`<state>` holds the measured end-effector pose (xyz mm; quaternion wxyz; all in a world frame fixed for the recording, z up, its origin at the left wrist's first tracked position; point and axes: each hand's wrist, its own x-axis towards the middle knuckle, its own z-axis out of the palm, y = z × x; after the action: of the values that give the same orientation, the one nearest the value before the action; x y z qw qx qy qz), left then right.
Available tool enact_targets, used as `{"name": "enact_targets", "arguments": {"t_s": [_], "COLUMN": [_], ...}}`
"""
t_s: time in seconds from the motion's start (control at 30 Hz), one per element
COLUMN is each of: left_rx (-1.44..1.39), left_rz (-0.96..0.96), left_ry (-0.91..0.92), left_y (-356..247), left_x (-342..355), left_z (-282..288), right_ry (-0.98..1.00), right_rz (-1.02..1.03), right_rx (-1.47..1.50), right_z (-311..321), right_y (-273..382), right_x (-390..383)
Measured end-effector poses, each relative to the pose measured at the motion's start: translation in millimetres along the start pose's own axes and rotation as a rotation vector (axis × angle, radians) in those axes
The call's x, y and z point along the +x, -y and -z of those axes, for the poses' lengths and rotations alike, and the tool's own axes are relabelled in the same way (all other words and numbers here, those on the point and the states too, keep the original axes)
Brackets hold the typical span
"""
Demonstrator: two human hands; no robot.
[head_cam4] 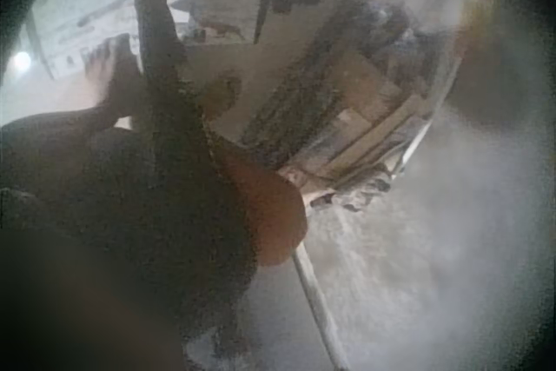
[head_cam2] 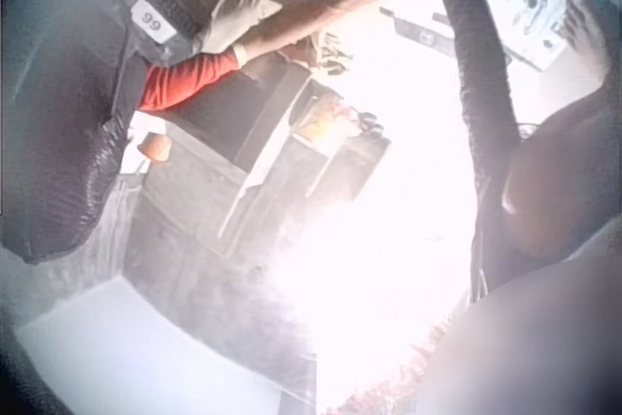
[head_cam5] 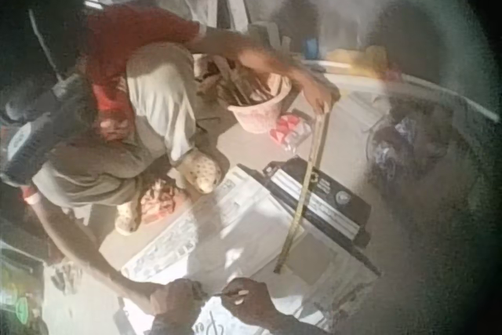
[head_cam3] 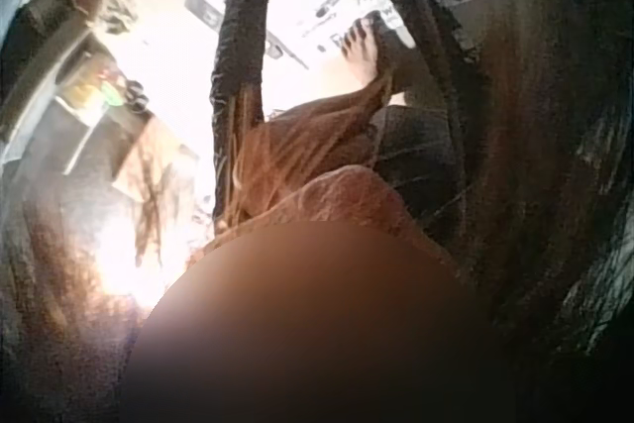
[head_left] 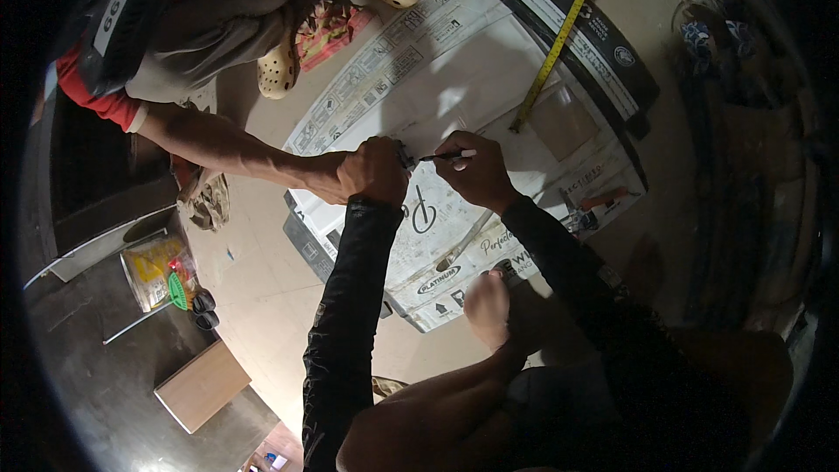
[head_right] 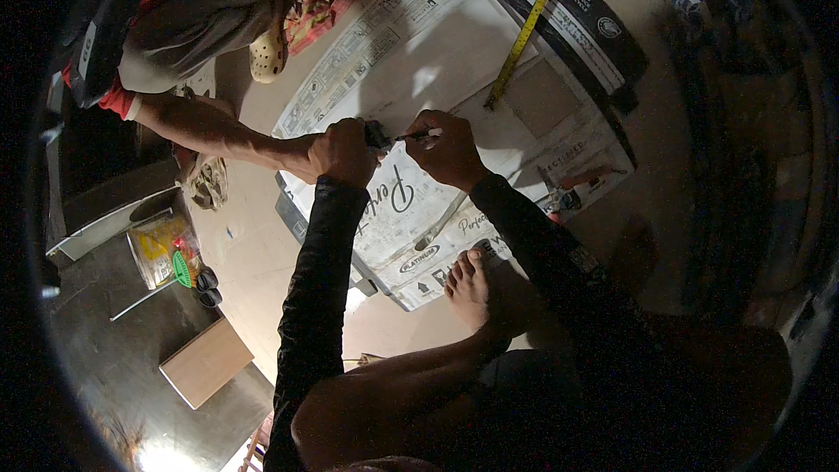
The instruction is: The person sits on the floor and uses a screwdriver to disassemble a small black electrical component. They remove screws, separate parts, and inspect the interior while another person measures a nearby appliance.
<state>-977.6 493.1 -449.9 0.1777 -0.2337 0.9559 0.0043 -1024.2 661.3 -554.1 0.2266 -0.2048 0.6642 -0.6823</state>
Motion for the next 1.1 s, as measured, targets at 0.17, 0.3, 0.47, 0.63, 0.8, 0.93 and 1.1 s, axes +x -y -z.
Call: {"name": "enact_targets", "arguments": {"t_s": [0.17, 0.3, 0.47, 0.63, 0.8, 0.93, 1.1], "left_rx": [-0.102, -0.018, -0.058, -0.349, -0.253, -0.075, -0.223], "left_rz": [0.057, 0.019, 0.014, 0.053, 0.029, -0.003, -0.001], "left_ry": [0.053, 0.043, -0.033, 0.029, 0.032, 0.013, 0.018], "left_y": [-2.1, -2.0, 4.4, 21.7, 18.7, 9.7, 15.1], "left_x": [4.6, 3.5, 2.9, 9.0, 7.3, 0.0, 6.5], "left_z": [3.2, 4.3, -5.8, -22.6, -13.7, -0.3, -8.4], "right_ry": [0.007, -0.012, -0.012, -0.016, -0.008, -0.009, -0.021], "right_rz": [0.017, 0.017, 0.019, -0.020, -0.044, -0.042, -0.007], "right_rx": [0.033, 0.044, 0.032, 0.043, 0.038, 0.040, 0.040], "right_z": [-6.3, -10.9, -11.8, -9.9, -8.6, -8.9, -10.4], "right_y": [-5.7, -6.3, -5.8, -3.2, -0.4, -1.6, -3.5], "right_x": [-1.9, -4.0, -4.4, -4.0, -5.8, -6.1, -5.5]}}
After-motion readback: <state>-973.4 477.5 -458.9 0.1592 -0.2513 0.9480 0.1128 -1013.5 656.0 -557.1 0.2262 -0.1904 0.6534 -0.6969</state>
